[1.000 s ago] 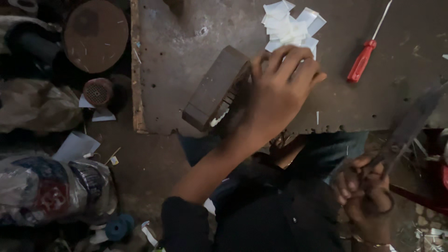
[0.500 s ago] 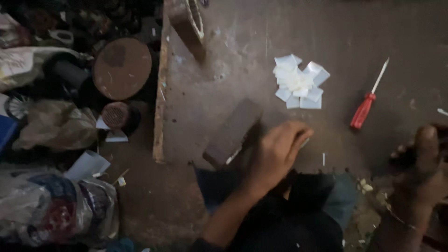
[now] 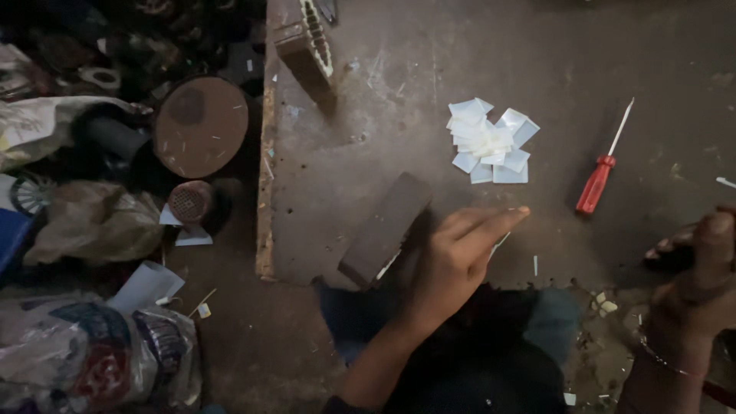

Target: The person prepares small white insulation papers and inserts them into the slots of a metal motor stator. They use shears to trim some of the papers before manually sliding them into the stator slots one by one.

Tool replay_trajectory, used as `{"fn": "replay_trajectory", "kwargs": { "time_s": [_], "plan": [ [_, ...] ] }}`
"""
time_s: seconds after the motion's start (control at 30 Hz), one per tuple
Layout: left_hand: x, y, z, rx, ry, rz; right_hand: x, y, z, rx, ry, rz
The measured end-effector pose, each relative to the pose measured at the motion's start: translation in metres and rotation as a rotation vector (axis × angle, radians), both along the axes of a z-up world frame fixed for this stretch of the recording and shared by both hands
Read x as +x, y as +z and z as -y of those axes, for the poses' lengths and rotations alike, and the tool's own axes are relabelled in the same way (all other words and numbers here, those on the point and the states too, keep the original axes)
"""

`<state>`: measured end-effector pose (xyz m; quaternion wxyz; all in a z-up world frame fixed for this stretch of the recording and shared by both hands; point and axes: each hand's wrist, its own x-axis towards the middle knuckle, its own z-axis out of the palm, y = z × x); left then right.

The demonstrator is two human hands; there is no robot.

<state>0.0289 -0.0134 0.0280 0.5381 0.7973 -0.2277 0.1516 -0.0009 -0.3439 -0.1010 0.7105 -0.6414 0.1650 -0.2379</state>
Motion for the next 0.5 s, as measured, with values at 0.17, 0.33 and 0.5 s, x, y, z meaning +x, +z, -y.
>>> {"fn": "replay_trajectory", "kwargs": {
  "time_s": [0.17, 0.33, 0.5],
  "plan": [
    [-0.006, -0.001, -0.003, -0.09, -0.053, -0.038, -0.01, -0.017, 0.004, 0.106, 0.088, 0.17],
    [-0.012, -0.009, 0.002, -0.401, -0.214, -0.321, -0.046, 0.059, -0.045, -0.117, 0.08, 0.075],
    [-0.017, -0.022, 0.018, -0.705, -0.127, -0.532, -0.049, 0.047, -0.078, 0.883, 1.683, 0.513]
  ]
}}
